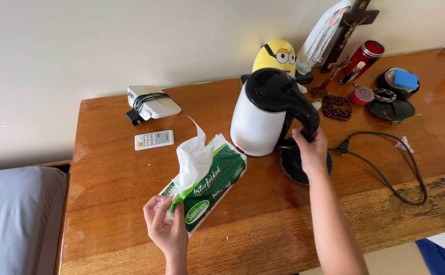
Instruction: The person moves a tissue pack and a remote control on a wooden table, then walks to a sink to wet and wring out a green cloth. They return to the table and wipe its surface with the cloth, repeating the process of rinsing the cloth at the sink and wiping the table again.
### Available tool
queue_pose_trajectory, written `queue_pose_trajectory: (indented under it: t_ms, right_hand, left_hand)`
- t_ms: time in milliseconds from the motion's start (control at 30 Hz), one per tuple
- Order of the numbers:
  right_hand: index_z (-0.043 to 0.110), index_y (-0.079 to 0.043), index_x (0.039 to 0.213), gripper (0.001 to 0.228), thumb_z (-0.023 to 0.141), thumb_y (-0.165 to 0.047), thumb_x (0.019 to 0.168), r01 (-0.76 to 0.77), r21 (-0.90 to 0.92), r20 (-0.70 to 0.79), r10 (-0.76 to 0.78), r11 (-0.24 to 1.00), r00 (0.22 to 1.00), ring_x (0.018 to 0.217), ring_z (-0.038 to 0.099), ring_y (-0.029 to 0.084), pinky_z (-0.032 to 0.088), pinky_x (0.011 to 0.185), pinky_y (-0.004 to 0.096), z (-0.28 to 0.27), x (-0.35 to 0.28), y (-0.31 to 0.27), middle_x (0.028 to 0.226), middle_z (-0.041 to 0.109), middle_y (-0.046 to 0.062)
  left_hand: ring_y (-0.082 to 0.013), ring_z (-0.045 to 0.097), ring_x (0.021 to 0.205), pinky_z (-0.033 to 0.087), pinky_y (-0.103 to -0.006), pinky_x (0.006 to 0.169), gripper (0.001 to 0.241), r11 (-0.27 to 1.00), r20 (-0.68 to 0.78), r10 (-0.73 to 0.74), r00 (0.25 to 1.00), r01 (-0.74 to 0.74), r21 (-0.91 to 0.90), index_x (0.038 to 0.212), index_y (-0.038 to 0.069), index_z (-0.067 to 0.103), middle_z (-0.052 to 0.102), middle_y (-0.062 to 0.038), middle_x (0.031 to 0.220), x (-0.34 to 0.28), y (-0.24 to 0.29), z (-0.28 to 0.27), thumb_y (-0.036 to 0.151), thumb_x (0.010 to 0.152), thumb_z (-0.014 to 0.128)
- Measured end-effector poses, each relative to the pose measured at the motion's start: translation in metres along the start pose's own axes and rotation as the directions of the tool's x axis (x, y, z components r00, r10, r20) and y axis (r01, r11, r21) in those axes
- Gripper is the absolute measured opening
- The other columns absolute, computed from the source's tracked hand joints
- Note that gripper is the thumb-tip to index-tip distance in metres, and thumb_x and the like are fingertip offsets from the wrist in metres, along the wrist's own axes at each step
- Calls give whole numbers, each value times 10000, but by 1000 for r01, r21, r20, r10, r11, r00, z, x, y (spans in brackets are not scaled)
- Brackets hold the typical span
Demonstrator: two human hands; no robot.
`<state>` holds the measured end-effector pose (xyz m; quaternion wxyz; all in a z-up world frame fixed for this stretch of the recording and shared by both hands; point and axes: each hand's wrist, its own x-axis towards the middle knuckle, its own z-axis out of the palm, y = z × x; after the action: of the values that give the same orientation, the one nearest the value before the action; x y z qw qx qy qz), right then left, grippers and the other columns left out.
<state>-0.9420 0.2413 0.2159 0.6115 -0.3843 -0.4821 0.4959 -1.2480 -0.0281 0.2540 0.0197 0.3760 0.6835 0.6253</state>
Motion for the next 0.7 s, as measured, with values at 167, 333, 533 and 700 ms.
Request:
queue_pose_trajectory:
  t_ms: [167,333,533,700]
  right_hand:
    - [610,-81,1055,139,711,-18,982,51,11,-174,-49,999,984,829,559,72,492,805,240,7,-21,-11,953,607,-26]
    - [616,-65,1108,199,706,28,956,129,5,-301,-121,992,946,860,587,61,513,814,233,-30,-30,0,993,634,-33]
    - [622,-27,1255,286,708,37,990,195,-139,-395,-235,971,888,945,597,66,516,908,219,-75,-27,-13,1083,647,-25]
    - [555,-31,1388,366,665,-7,1040,211,-213,-408,-283,954,868,1000,549,63,487,934,233,-84,-29,-38,1170,593,-22]
  left_hand:
    - [-191,609,1109,535,-317,917,177,999,-7,10,1000,-10,-31,1047,13,760,581,-85,1179,-1,5,10,-11,872,771]
    - [-196,603,1109,524,-307,923,177,997,-42,30,999,-33,-70,1059,15,756,582,-88,1181,-3,9,30,-13,885,776]
    - [-237,543,1157,446,-398,1006,179,996,-63,71,995,-74,-47,1029,32,764,580,-99,1163,-11,24,83,54,858,810]
    - [-288,383,1169,312,-473,994,150,996,16,74,997,-75,46,972,66,719,534,-131,1123,-26,47,141,65,845,800]
